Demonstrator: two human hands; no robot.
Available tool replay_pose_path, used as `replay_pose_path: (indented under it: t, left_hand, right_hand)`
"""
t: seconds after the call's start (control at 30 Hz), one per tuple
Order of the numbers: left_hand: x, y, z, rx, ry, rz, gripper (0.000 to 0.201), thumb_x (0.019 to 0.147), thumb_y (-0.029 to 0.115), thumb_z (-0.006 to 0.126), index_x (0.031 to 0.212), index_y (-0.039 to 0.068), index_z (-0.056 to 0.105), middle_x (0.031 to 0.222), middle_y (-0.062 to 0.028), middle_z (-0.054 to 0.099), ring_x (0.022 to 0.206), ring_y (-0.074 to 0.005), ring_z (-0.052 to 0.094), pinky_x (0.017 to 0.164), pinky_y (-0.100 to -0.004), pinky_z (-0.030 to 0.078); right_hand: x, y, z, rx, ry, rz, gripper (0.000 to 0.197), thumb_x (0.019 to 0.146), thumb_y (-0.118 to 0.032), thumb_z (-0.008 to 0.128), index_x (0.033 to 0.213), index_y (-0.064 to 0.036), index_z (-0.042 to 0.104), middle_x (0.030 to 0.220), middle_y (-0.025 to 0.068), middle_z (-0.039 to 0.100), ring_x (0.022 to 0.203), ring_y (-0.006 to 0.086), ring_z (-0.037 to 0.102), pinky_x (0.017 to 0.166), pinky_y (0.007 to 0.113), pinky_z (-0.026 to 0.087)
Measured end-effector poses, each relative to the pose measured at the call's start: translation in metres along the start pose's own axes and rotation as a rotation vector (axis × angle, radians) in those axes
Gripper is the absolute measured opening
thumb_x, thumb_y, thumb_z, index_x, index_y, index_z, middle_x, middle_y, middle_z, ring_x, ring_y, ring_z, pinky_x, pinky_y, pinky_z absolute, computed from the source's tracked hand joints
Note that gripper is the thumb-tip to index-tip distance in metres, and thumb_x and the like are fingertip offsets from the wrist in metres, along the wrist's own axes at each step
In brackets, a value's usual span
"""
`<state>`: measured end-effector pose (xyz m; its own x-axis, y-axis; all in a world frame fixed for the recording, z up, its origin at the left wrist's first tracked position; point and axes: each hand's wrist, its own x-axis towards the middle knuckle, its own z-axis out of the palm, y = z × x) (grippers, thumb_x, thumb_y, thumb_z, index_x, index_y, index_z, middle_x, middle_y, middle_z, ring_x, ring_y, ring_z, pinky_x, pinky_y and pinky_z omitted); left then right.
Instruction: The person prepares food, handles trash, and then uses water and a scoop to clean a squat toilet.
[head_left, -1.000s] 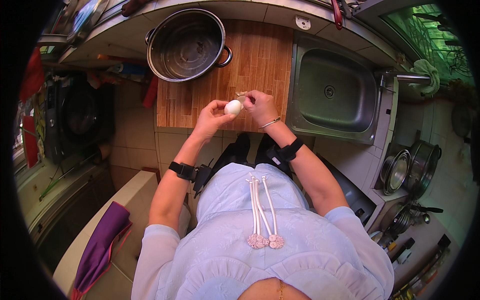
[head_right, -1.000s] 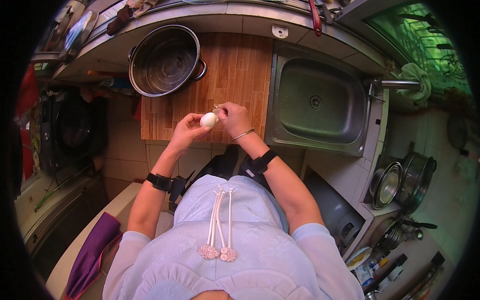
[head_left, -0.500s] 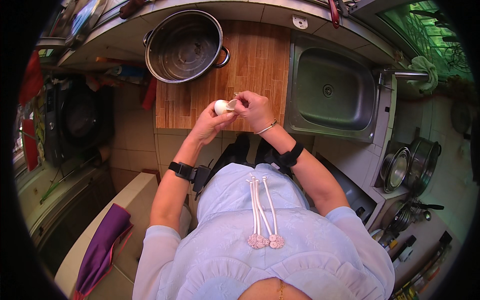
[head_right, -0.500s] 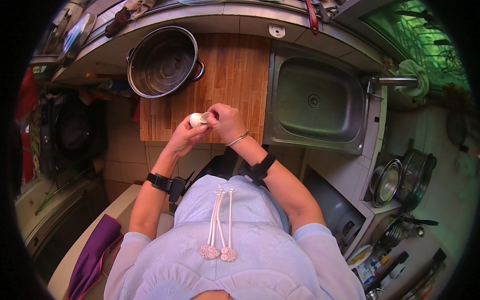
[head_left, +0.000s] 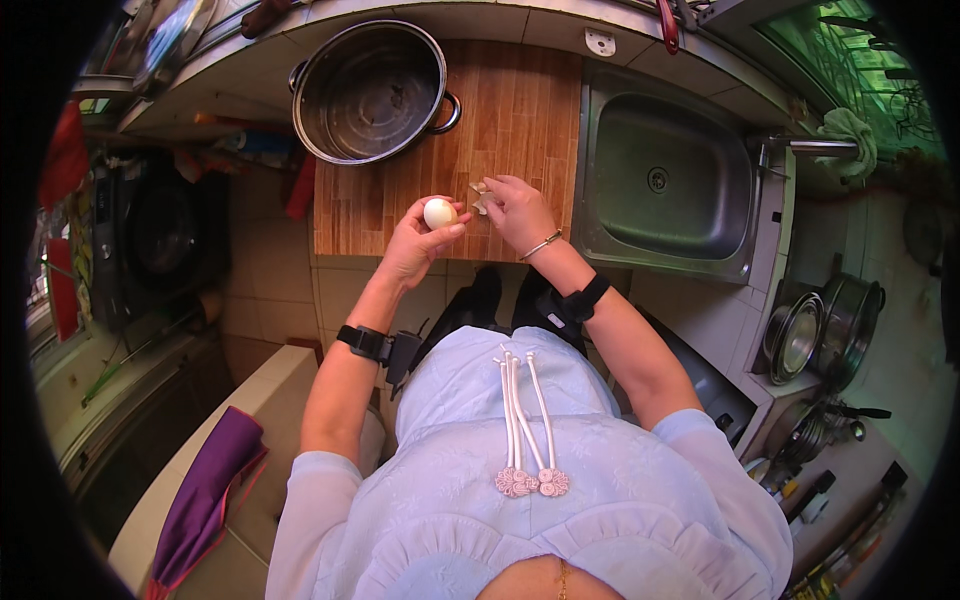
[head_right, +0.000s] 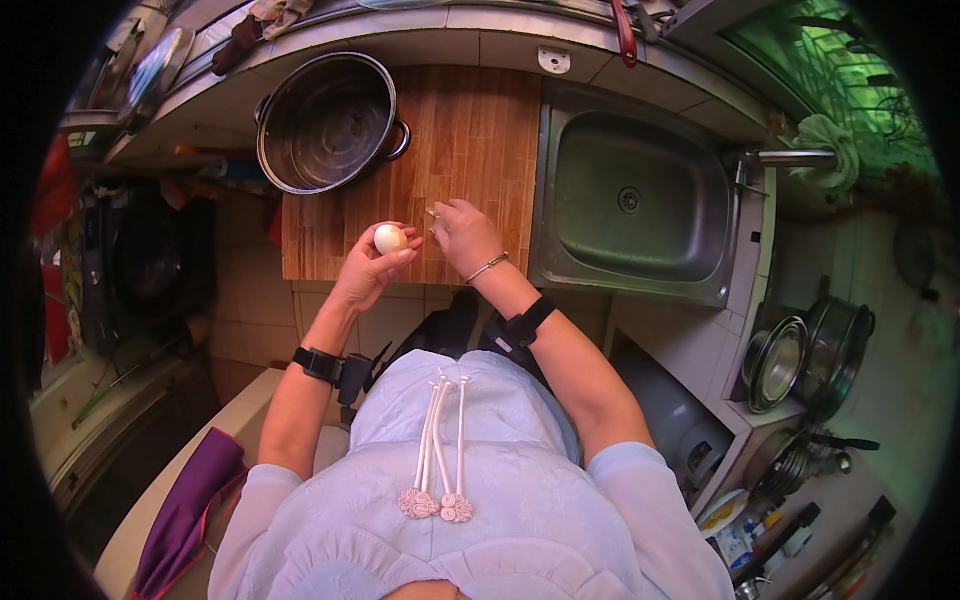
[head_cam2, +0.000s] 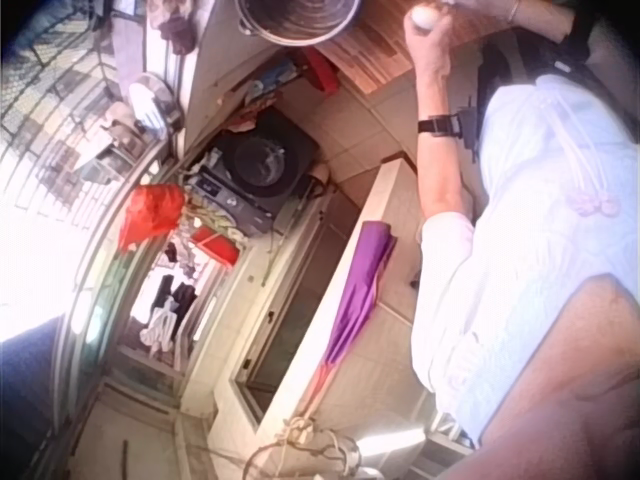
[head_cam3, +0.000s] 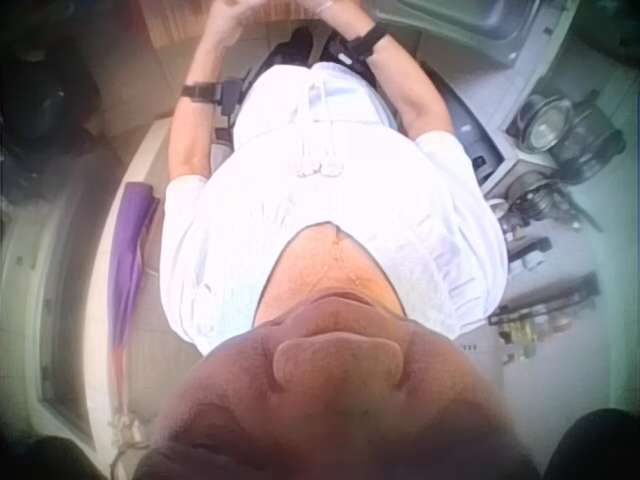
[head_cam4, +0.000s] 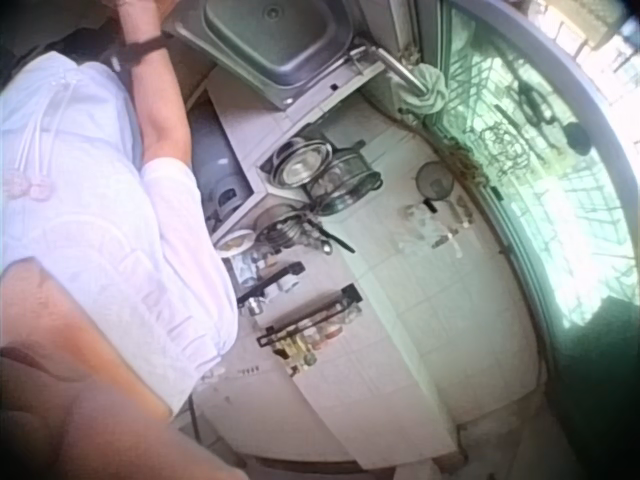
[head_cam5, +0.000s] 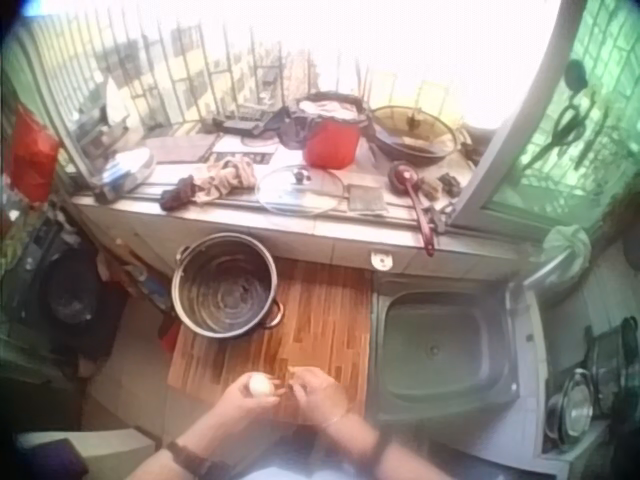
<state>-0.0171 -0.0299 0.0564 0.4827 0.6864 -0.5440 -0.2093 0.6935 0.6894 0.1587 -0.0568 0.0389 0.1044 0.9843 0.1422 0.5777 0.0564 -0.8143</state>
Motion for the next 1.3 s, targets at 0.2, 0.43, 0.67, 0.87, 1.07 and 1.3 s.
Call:
replay_pose_path:
  t: [0.2,0.43,0.67,0.87,1.07,1.3]
  left_hand:
    - [0.003,-0.007,-0.002,0.103,0.011,0.034,0.041,0.077,-0.006,0.063,0.113,0.006,0.048,0.107,-0.0035,0.054,0.094,-0.0114,0.056,0.080,-0.0234,0.050]
    - [0.005,-0.012,0.003,0.206,0.036,0.116,0.041,0.074,-0.007,0.062,0.110,0.006,0.049,0.102,-0.0036,0.055,0.092,-0.0111,0.056,0.078,-0.0234,0.051]
    - [0.005,-0.014,0.011,0.245,0.080,0.160,0.039,0.074,-0.006,0.064,0.108,0.005,0.050,0.102,-0.0051,0.057,0.091,-0.0124,0.057,0.079,-0.0244,0.052]
    - [0.002,-0.009,0.013,0.174,0.026,0.069,0.042,0.075,-0.002,0.067,0.112,0.002,0.048,0.107,-0.0072,0.057,0.094,-0.0147,0.059,0.083,-0.0257,0.051]
    - [-0.001,-0.003,0.016,-0.130,-0.106,-0.011,0.045,0.078,0.001,0.064,0.119,0.004,0.045,0.111,-0.0095,0.055,0.101,-0.0187,0.057,0.086,-0.0315,0.050]
    - [0.002,-0.002,0.013,-0.238,-0.095,-0.103,0.041,0.086,0.023,0.062,0.120,0.007,0.045,0.113,-0.0080,0.054,0.103,-0.0187,0.056,0.087,-0.0343,0.049]
  right_hand:
    - [-0.002,-0.025,-0.001,-0.030,-0.086,-0.092,0.013,0.078,-0.012,0.061,0.087,-0.0032,0.065,0.078,0.0123,0.061,0.068,0.0285,0.061,0.061,0.034,0.050]
    - [-0.008,-0.020,0.003,-0.065,-0.006,-0.112,0.012,0.077,-0.017,0.059,0.074,-0.0065,0.062,0.070,0.0106,0.060,0.063,0.0287,0.060,0.055,0.037,0.050]
    - [-0.009,-0.014,0.012,-0.063,0.066,-0.015,0.012,0.075,-0.016,0.059,0.070,-0.0050,0.061,0.069,0.0134,0.060,0.063,0.0315,0.060,0.057,0.040,0.050]
    - [-0.004,0.001,0.004,0.126,-0.002,0.200,0.014,0.073,-0.015,0.061,0.071,-0.0013,0.062,0.069,0.0174,0.061,0.065,0.0324,0.062,0.060,0.038,0.051]
    - [-0.004,-0.008,-0.009,0.255,-0.061,0.314,0.013,0.073,-0.013,0.062,0.073,-0.0002,0.062,0.071,0.0169,0.062,0.065,0.0316,0.061,0.060,0.036,0.050]
    - [-0.007,-0.023,-0.009,0.107,-0.006,-0.022,0.008,0.070,-0.010,0.058,0.064,-0.0067,0.055,0.066,0.0107,0.057,0.061,0.0303,0.058,0.055,0.038,0.047]
